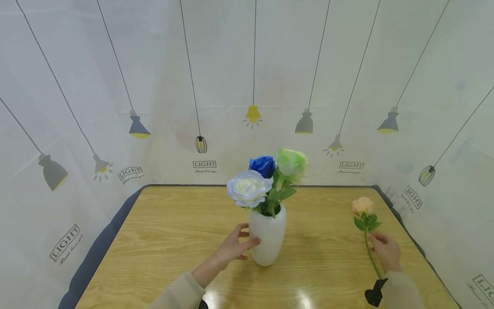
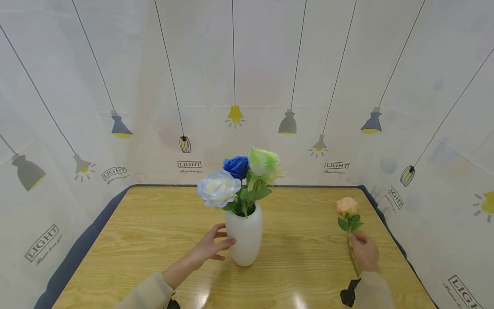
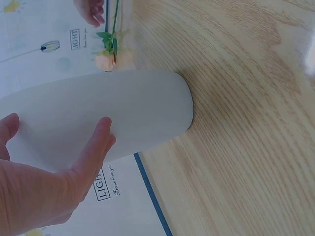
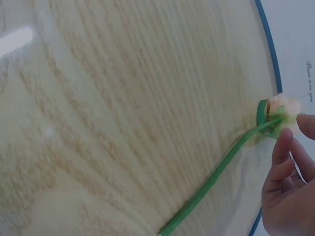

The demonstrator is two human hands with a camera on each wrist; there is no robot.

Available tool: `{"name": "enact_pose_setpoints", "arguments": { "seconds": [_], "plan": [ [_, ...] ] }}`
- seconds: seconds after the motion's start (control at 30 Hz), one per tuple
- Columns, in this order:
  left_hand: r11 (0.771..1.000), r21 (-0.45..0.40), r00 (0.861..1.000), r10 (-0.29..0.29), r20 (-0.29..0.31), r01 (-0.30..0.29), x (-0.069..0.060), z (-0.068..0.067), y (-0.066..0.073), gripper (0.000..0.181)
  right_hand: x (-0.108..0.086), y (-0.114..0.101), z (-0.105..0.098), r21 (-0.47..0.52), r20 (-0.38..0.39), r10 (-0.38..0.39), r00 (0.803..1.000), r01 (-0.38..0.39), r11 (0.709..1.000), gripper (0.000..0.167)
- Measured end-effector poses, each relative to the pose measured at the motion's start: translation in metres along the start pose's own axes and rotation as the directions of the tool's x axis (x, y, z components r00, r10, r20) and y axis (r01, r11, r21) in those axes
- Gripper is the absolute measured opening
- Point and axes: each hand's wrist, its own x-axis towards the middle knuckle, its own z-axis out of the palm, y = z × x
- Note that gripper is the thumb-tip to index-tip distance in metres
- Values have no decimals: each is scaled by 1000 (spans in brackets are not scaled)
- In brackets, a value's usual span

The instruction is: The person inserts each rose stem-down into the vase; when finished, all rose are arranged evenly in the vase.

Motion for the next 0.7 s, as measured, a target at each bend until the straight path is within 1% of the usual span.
{"name": "enact_pose_setpoints", "arguments": {
  "seconds": [0.1, 0.2, 0.37, 0.5, 0.7],
  "plan": [
    [1000, -2, 1000, 1, 5, -1, 0, 0, -1, 72, -21, -21, -8, 20, 34, 31, 999, -31, 999, 53],
    [1000, -2, 1000, -1, 6, 1, 0, 0, -1, 72, -32, -30, -11, -10, 55, 69, 996, -68, 998, 51],
    [1000, -1, 1000, 3, 1, -3, 0, -1, -1, 72, -37, -27, -8, -41, 71, 97, 993, -94, 995, 49],
    [1000, 1, 1000, 3, 3, -3, 0, -1, -1, 72, -39, -25, -5, -67, 59, 110, 992, -106, 992, 46],
    [1000, -3, 1000, 5, 3, -5, 0, -1, -1, 71, -40, -31, 1, -74, 45, 129, 991, -125, 989, 42]
  ]
}}
